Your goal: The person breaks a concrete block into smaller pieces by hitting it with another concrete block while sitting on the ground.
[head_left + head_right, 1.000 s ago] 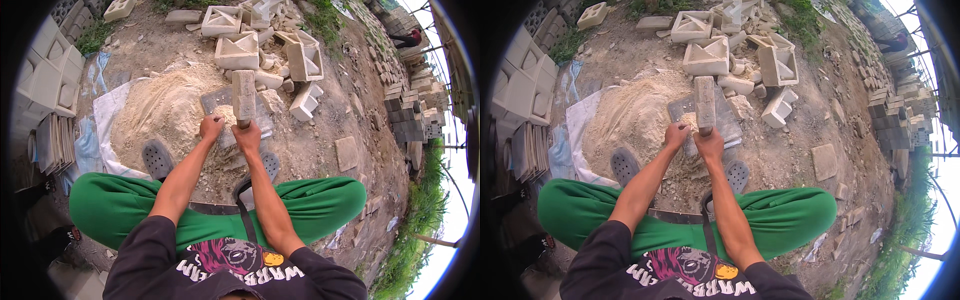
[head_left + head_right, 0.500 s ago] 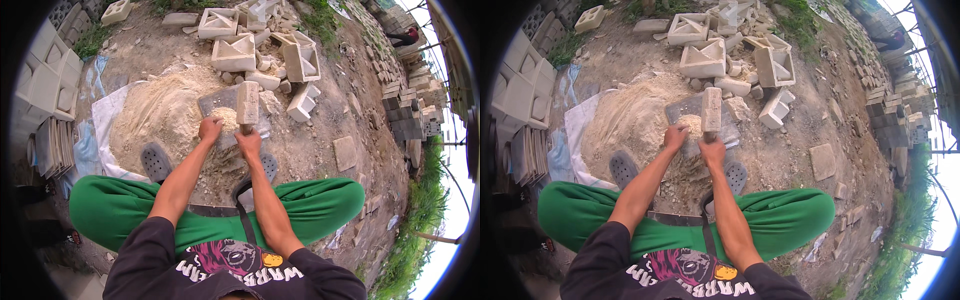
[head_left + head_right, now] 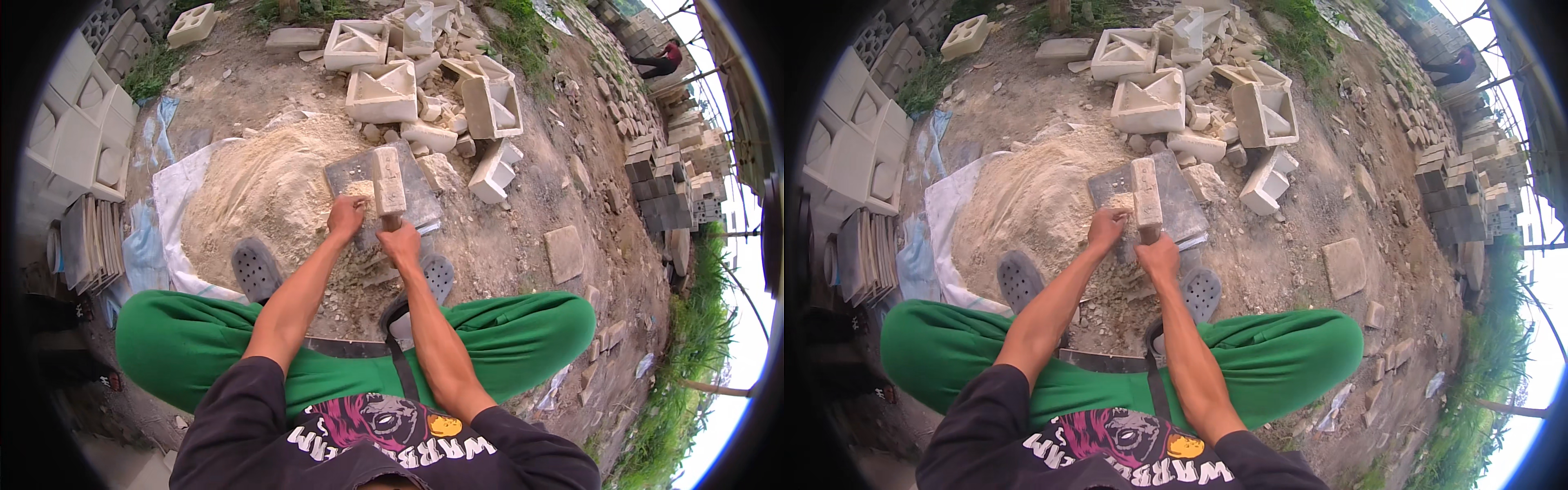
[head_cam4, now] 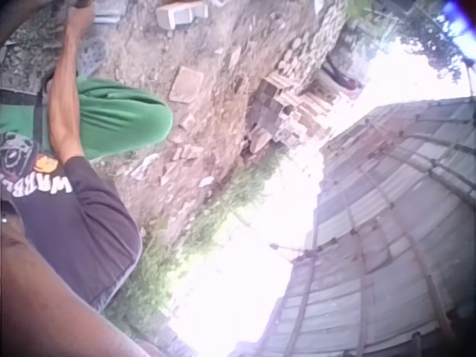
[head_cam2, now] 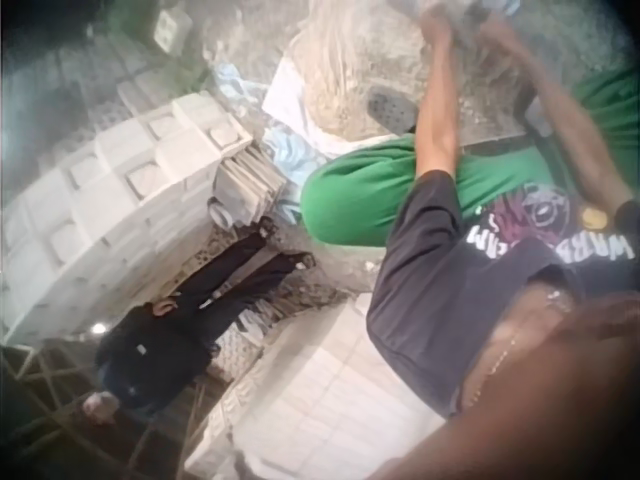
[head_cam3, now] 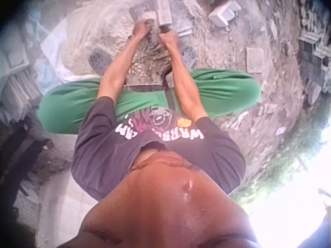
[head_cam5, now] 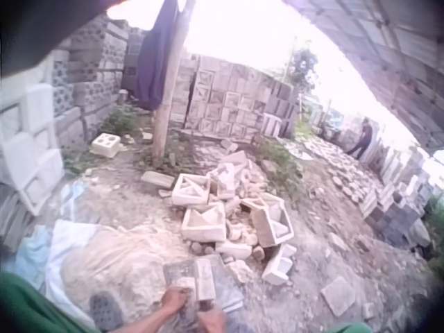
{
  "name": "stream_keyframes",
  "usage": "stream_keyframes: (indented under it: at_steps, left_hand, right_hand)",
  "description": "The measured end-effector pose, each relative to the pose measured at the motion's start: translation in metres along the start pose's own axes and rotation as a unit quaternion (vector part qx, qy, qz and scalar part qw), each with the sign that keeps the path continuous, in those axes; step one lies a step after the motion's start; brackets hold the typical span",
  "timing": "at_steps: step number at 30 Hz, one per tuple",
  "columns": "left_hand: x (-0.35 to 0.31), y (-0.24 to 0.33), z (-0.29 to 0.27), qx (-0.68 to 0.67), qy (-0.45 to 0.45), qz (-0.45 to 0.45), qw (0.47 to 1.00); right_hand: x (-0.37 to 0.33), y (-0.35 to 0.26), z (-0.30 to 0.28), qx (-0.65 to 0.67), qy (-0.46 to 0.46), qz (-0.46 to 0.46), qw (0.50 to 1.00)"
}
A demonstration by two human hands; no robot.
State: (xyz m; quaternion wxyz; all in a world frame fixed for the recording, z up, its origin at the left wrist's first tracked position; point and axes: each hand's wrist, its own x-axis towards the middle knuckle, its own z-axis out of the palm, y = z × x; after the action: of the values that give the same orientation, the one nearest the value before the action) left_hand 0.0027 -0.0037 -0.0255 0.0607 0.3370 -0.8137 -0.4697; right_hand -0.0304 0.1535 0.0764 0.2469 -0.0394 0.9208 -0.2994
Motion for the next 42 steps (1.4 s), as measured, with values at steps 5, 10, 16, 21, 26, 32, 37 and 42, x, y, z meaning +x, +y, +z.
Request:
stream_keyframes:
  at_steps: [5,10,16,21,26,32,37,42]
  left_hand:
    - [-0.015,0.024,-0.002,0.002,0.018,-0.011,1.000]
    - [-0.019,0.024,-0.009,0.031,0.014,-0.031,0.999]
    - [-0.022,0.014,-0.007,0.014,0.035,-0.041,0.998]
    - [-0.024,0.012,-0.004,0.002,0.032,-0.041,0.999]
    - [-0.024,0.012,-0.001,-0.013,0.033,-0.037,0.999]
    - [-0.024,0.004,-0.002,-0.051,0.044,-0.036,0.997]
    - [-0.029,0.012,-0.005,-0.026,0.030,-0.049,0.998]
    - [-0.028,0.013,-0.007,-0.027,0.039,-0.042,0.998]
  right_hand:
    - [-0.005,-0.027,-0.026,0.076,0.128,-0.121,0.981]
    - [-0.010,-0.010,0.002,0.013,0.062,-0.083,0.995]
    - [-0.009,-0.006,-0.003,-0.054,-0.032,-0.007,0.998]
    - [-0.007,-0.028,-0.016,0.105,0.097,-0.124,0.982]
    - [-0.004,-0.007,0.004,0.047,0.095,-0.097,0.990]
    - [0.010,0.012,0.006,-0.048,-0.003,0.002,0.999]
    - [0.003,-0.022,-0.019,0.118,0.099,-0.107,0.982]
    - [-0.001,-0.003,0.004,0.077,0.115,-0.130,0.982]
